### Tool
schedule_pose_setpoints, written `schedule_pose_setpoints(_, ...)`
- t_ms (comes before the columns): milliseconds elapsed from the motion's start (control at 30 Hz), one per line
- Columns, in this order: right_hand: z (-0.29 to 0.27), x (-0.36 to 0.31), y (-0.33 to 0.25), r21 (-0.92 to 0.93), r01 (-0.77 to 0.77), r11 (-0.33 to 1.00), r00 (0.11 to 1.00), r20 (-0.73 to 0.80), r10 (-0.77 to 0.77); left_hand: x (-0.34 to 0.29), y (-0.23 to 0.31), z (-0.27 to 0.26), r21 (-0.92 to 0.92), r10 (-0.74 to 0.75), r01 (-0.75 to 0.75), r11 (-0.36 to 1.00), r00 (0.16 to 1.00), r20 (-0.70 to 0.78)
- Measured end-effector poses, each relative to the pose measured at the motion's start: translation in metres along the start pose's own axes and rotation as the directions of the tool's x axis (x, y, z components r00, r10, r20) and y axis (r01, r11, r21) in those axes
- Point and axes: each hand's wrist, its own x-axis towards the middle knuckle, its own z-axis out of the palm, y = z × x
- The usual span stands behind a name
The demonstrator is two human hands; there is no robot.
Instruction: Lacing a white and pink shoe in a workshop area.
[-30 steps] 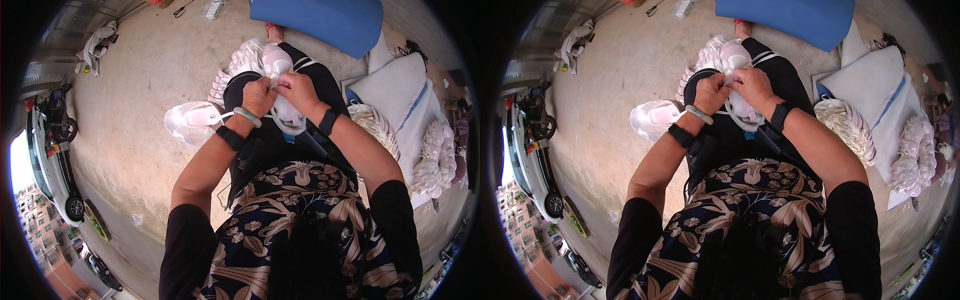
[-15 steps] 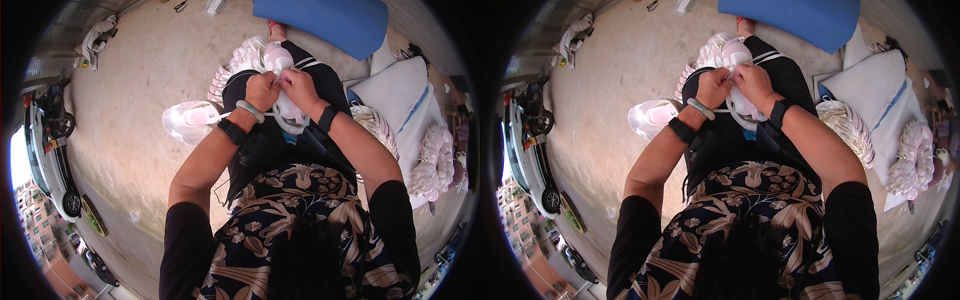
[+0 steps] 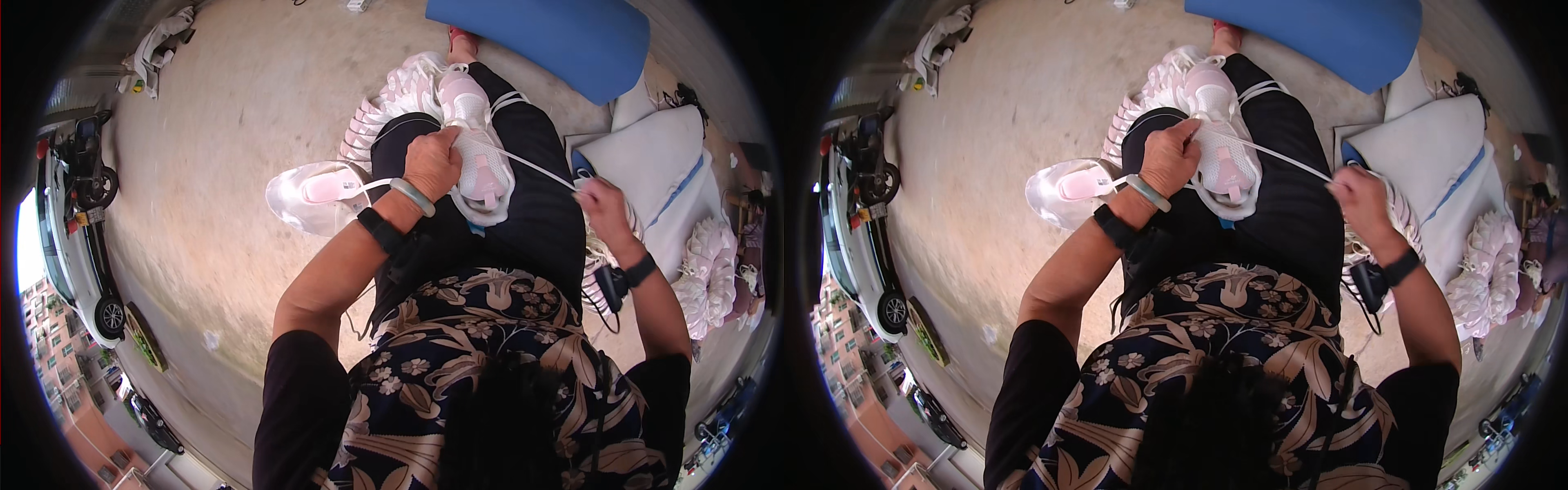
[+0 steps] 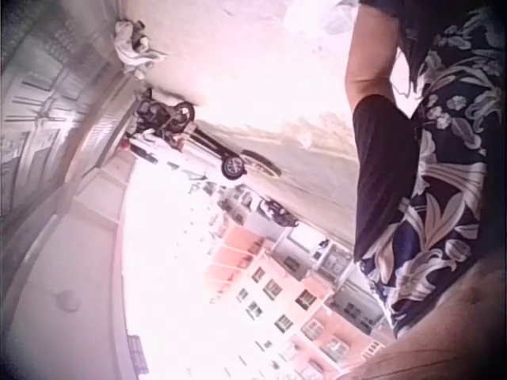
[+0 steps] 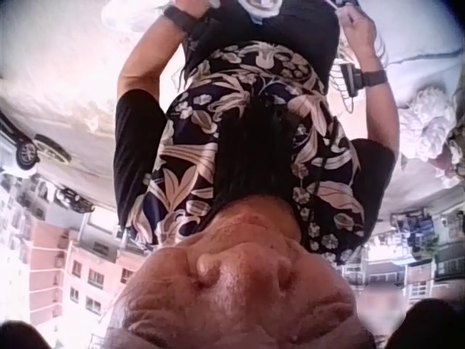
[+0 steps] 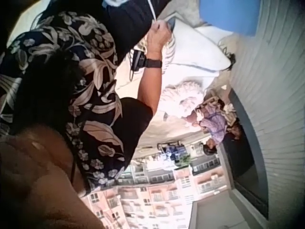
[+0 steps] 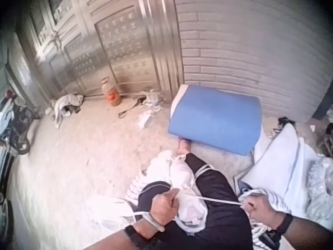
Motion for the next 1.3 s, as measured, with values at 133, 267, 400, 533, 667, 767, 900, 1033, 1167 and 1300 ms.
schedule_pose_setpoints(133,-0.063,-0.102,0.131,-0.375,-0.184,0.909,0.981,-0.124,0.147,-0.001,0.004,0.002,0.022,0.066,-0.066,0.998,0.997,-0.028)
schedule_pose_setpoints(267,-0.055,-0.118,0.146,-0.17,-0.248,0.954,0.969,-0.044,0.244,0.0,0.011,-0.01,-0.011,-0.02,0.021,1.0,0.996,0.089)
schedule_pose_setpoints(400,-0.028,-0.049,0.076,-0.213,-0.095,0.972,0.973,0.187,0.136,0.011,-0.002,-0.016,0.119,0.083,-0.07,0.99,0.991,-0.103)
schedule_pose_setpoints(533,-0.007,0.021,0.006,-0.069,0.132,0.989,0.991,0.012,-0.131,0.032,-0.001,-0.02,0.041,0.117,-0.114,0.993,0.989,-0.085)
schedule_pose_setpoints(667,0.017,0.061,-0.034,-0.048,0.331,0.942,0.943,-0.005,-0.332,0.043,0.001,-0.011,0.181,0.28,-0.292,0.939,0.956,0.091)
schedule_pose_setpoints(767,0.034,0.079,-0.047,-0.093,0.416,0.905,0.907,-0.03,-0.42,0.046,0.006,-0.009,0.246,0.317,-0.335,0.91,0.942,0.11)
schedule_pose_setpoints(900,0.049,0.085,-0.058,-0.131,0.353,0.926,0.933,0.128,-0.337,0.039,0.014,-0.012,0.254,0.254,-0.299,0.92,0.947,0.195)
schedule_pose_setpoints(1033,0.054,0.089,-0.061,-0.035,0.338,0.94,0.94,0.053,-0.336,0.036,0.014,-0.015,0.327,0.207,-0.266,0.907,0.957,0.206)
schedule_pose_setpoints(1167,0.041,0.084,-0.063,0.174,0.155,0.972,0.976,0.124,-0.178,0.03,0.01,-0.024,0.406,0.213,-0.275,0.872,0.958,0.192)
schedule_pose_setpoints(1300,0.023,0.058,-0.061,0.233,0.062,0.97,0.986,0.134,-0.095,0.021,0.009,-0.026,0.488,0.126,-0.156,0.859,0.988,0.093)
